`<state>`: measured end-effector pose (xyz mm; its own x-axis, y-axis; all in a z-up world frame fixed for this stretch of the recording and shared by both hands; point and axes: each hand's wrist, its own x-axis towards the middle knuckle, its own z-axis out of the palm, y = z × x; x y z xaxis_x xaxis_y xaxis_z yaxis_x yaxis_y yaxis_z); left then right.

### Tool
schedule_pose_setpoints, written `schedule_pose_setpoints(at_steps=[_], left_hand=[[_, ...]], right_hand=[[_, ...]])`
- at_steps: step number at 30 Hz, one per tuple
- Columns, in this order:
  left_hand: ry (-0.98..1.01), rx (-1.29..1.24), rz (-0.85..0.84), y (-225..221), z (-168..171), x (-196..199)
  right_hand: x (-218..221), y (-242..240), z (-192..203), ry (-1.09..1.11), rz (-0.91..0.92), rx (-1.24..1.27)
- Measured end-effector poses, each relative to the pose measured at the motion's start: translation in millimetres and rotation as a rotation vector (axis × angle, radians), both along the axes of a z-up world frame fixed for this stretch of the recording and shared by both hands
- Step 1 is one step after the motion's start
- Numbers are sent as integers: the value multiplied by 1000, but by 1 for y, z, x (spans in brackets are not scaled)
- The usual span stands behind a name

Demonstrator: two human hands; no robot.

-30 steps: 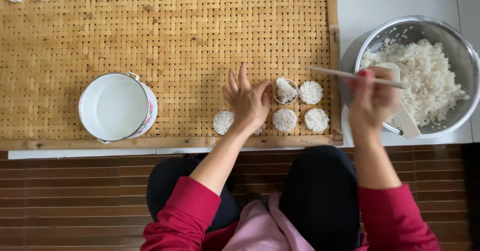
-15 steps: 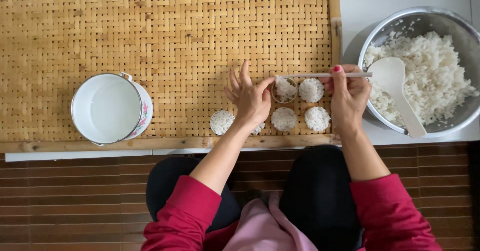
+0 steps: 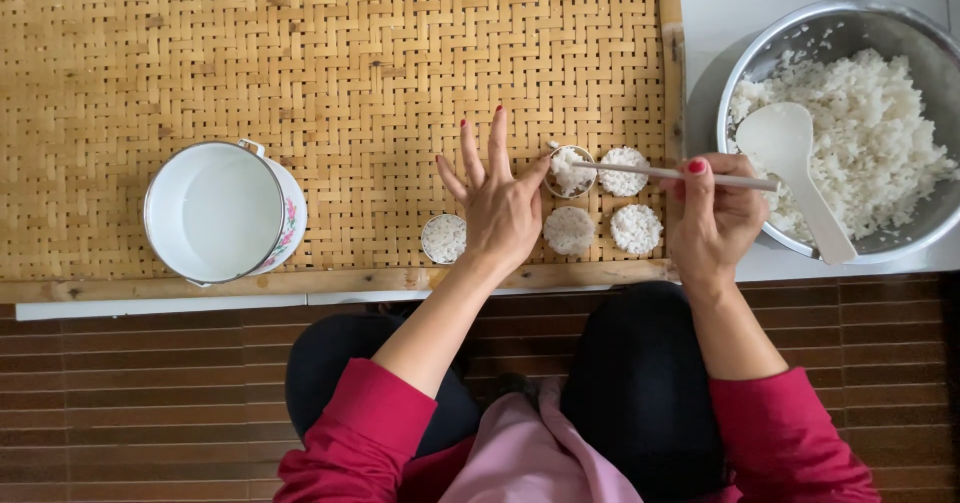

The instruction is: Forming rice cakes by filling a circular mold with rice and pressing it down with a tool on a bamboo mat.

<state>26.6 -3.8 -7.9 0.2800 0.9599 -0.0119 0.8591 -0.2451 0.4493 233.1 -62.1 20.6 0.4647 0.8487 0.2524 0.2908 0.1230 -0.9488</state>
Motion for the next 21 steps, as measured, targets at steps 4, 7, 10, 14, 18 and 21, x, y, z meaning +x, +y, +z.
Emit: schedule_pose_setpoints(at_steps=[4, 7, 10, 14, 18, 21], left_hand=[[13, 31, -11, -5, -1, 1], [37, 40, -12, -6, -4, 1], [42, 21, -8, -6, -5, 2], [39, -3, -4, -5, -4, 2], [44, -33, -11, -4, -4, 3], [30, -51, -8, -4, -1, 4]], right_hand=[[-3, -2, -8, -12, 56, -80], [-6, -1, -10, -7, 74, -108], [-4, -1, -15, 32, 65, -113], [-6, -2, -9, 76, 32, -107], [-9, -1, -13, 55, 53, -103], [-11, 2, -10, 11, 47, -98]])
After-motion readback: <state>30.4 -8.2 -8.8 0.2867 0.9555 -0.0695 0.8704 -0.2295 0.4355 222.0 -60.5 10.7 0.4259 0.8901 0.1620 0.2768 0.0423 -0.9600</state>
